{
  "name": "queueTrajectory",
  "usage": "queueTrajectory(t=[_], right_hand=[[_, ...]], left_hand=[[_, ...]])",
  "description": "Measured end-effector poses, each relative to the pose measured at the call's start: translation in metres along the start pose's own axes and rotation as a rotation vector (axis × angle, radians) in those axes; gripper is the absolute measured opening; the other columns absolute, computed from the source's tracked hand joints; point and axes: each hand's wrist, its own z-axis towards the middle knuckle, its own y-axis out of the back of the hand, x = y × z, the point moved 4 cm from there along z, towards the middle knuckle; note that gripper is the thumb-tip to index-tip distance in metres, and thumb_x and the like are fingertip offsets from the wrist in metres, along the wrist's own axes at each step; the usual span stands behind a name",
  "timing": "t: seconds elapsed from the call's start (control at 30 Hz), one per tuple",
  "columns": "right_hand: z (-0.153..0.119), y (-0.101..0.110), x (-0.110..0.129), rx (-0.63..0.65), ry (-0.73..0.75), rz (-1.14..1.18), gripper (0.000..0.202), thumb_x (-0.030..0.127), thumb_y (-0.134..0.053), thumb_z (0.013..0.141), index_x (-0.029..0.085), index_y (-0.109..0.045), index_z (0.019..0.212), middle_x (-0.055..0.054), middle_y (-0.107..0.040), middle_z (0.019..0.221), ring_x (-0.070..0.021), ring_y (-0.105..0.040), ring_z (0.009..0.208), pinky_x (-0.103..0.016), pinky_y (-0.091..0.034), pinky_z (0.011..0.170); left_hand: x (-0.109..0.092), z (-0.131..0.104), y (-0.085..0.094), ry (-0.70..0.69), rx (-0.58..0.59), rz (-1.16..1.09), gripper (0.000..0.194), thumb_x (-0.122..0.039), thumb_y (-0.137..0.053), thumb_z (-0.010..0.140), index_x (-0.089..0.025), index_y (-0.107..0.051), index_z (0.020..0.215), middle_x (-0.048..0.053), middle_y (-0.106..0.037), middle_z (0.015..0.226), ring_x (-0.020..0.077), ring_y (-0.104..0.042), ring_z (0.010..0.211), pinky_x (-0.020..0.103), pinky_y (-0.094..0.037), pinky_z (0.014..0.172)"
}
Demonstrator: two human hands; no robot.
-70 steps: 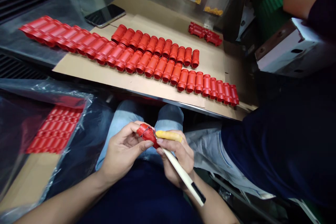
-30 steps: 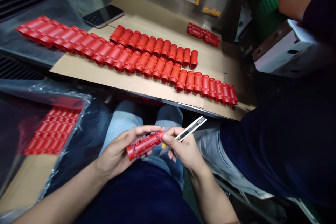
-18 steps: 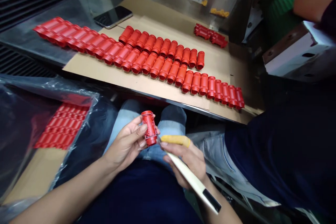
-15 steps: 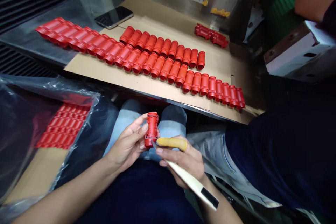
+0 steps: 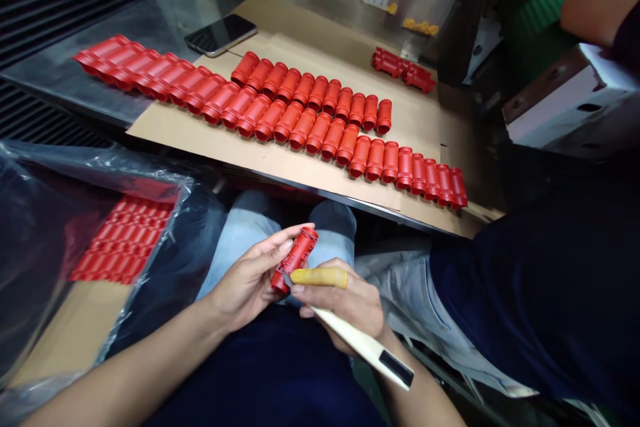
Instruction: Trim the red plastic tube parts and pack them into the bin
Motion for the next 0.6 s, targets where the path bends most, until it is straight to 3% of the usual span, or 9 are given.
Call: queueTrajectory(t=[0.23,0.43,0.6], right_hand=[[-0.0009,0.0006,-0.0007,-0.01,0.009,0.023,0.054,0.007,-0.079,0.099,0.026,-0.069,0.148,-0.009,-0.081,0.127,-0.0228,-0.08,0.107,-0.037,-0.072,0.091],[-0.0007,0.0026,-0.0021,-0.006,-0.001,0.009,0.055,0.008,-0.081,0.098,0.029,-0.069,0.148,-0.006,-0.083,0.125,-0.0222,-0.08,0.106,-0.036,-0.072,0.09],[0.0011,0.0052,-0.0034,-0.006,-0.037,0.006,0.037,0.009,-0.078,0.101,0.025,-0.075,0.134,-0.007,-0.083,0.118,-0.0206,-0.08,0.104,-0.034,-0.071,0.088]], left_hand=[[0.0002,0.0008,0.002,0.008,0.002,0.013,0.053,-0.04,-0.082,0.097,-0.021,-0.074,0.146,0.001,-0.059,0.074,0.0048,-0.035,0.048,0.015,-0.03,0.04],[-0.0002,0.0014,0.0013,0.011,0.018,0.04,0.055,-0.042,-0.083,0.096,-0.022,-0.073,0.147,0.0,-0.055,0.072,0.0036,-0.029,0.048,0.014,-0.027,0.039],[-0.0012,0.0016,0.0014,0.007,0.026,0.064,0.054,-0.042,-0.082,0.097,-0.023,-0.073,0.147,0.001,-0.058,0.076,0.0032,-0.032,0.048,0.013,-0.028,0.039]])
